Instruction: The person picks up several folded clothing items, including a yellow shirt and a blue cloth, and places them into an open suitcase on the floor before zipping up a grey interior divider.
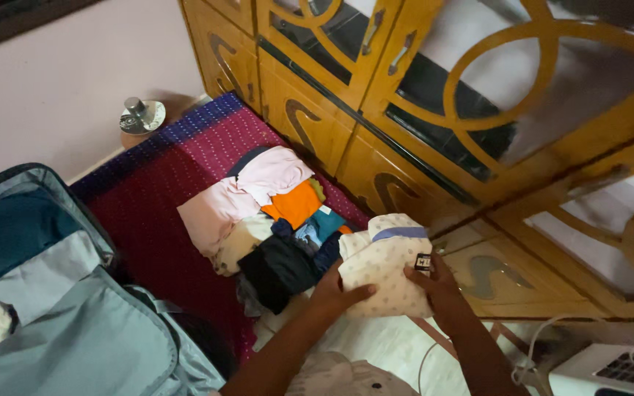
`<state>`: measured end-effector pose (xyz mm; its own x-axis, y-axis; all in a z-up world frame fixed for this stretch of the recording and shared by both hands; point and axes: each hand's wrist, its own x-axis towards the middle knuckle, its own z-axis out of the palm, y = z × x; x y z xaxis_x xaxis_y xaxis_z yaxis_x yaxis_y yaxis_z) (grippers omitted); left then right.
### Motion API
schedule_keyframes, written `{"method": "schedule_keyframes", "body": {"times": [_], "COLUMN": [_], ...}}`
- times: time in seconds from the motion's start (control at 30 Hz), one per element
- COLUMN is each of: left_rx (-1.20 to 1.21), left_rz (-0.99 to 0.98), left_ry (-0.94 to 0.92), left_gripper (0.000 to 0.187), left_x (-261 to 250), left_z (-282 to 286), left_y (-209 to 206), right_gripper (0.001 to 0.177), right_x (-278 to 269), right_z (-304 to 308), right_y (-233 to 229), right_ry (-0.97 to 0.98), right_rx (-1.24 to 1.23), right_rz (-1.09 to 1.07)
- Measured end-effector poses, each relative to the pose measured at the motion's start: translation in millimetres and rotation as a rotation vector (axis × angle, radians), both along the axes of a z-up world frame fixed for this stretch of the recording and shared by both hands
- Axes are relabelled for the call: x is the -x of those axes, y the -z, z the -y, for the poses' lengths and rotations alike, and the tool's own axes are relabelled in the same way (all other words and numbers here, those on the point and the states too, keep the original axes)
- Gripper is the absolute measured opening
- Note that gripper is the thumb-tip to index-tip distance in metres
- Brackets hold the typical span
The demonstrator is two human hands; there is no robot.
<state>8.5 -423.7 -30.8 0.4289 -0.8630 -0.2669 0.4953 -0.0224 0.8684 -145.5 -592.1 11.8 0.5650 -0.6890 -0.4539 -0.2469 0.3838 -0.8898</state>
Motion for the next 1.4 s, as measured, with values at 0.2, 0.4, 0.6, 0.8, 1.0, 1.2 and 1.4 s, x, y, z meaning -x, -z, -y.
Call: {"method": "schedule_keyframes", "body": {"times": [0.2, 0.4, 0.6, 0.8, 1.0, 1.2, 1.4], "left_rx": [-0.294, -0.332, -0.047, -0.501, -0.385, -0.404, -0.482], "left_rz": [0.146, 0.269, -0.014, 0.233, 0.239, 0.084, 0.182], "left_ry": [0.049, -0.126, -0.301, -0.392, -0.574, -0.627, -0.714], "left_gripper": [0.071, 0.075, 0.078, 0.085, 0.085, 0.08, 0.079], "left_x": [-13.7, -17.6, -18.5, -20.8, -38.2, -60.1, -77.8], "left_z": [-5.2, -11.9, -0.8, 25.7, 53.3, 73.7, 84.8], "left_y": [0.9, 24.1, 59.8, 107.1, 168.9, 215.5, 247.0], "right_gripper": [0.056, 0.062, 0.056, 0.062, 0.058, 0.056, 0.058], "right_x": [-20.2, -49.3, -86.5, -112.8, -139.4, -176.6, -208.8], "right_z": [20.3, 27.6, 44.7, 89.0, 131.1, 145.8, 151.8], "right_y": [23.7, 31.2, 48.2, 106.0, 187.5, 240.5, 276.6], "right_ry": [-0.155, -0.246, -0.39, -0.451, -0.472, -0.56, -0.669], "right_rx": [0.077, 0.019, 0.014, -0.03, -0.056, 0.013, -0.026], "right_rz": [-0.006, 0.033, -0.026, -0.077, -0.133, -0.107, 0.04]}}
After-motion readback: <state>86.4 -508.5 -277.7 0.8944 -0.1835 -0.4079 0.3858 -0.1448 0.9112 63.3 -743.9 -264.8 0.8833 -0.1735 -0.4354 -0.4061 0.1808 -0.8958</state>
